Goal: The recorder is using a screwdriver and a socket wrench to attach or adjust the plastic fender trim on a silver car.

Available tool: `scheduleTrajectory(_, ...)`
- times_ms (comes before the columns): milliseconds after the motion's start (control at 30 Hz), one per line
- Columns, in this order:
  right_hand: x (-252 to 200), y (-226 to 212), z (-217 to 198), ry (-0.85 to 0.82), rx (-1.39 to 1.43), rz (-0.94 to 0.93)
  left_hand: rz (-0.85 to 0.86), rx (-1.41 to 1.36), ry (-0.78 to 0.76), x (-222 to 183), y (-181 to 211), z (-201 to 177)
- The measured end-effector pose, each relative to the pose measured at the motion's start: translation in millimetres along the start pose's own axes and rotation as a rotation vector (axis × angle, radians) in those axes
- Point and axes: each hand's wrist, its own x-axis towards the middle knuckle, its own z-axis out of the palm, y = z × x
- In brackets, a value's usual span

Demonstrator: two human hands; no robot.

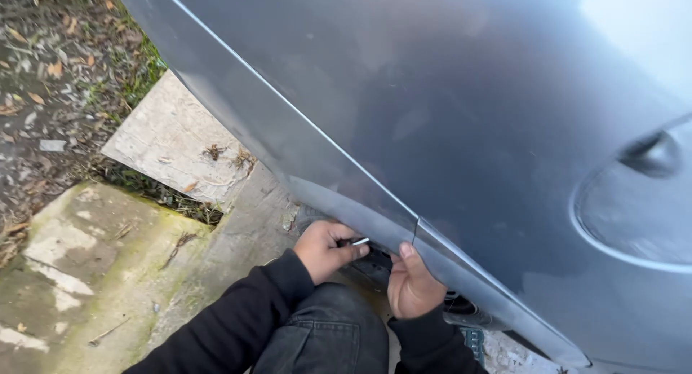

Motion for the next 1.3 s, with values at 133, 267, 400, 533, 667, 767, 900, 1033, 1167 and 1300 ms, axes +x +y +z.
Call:
scheduleTrajectory(133,5,-2,1,-0.013,-0.025,0.007,-0.183,-0.176,-0.035,7,-17,-2)
scheduleTrajectory(267,2,10,-29,0.004,-0.021,0.003,-0.165,-0.4,-0.095,0,-37,-5)
scheduleTrajectory(400,4,14,-43,0.025,-0.005,0.071,-0.173,-0.296,0.033,-4,-53,-5)
scheduleTrajectory(533,7,-1,-24,-0.093,-0.022,0.039,0.039,-0.034,0.24,-2,-43,-1)
scheduleTrajectory(667,6,-4,-21,-0.162,-0.003,-0.001,0.105,-0.13,0.216,13,-37,16)
scheduleTrajectory(767,7,-1,-30,-0.222,0.025,-0.036,-0.071,-0.367,0.063,19,-29,22)
scheduleTrajectory(900,5,-6,-31,-0.233,0.023,0.003,-0.106,-0.492,-0.081,23,-30,22)
scheduleTrajectory(1033,4,-13,-19,-0.217,0.028,0.016,-0.112,-0.511,-0.142,19,-30,14)
scheduleTrajectory(1167,3,-13,-22,-0.21,0.029,0.048,-0.161,-0.585,-0.188,12,-30,11)
scheduleTrajectory(1300,3,-10,-20,-0.174,0.04,0.038,-0.204,-0.672,-0.038,2,-33,12)
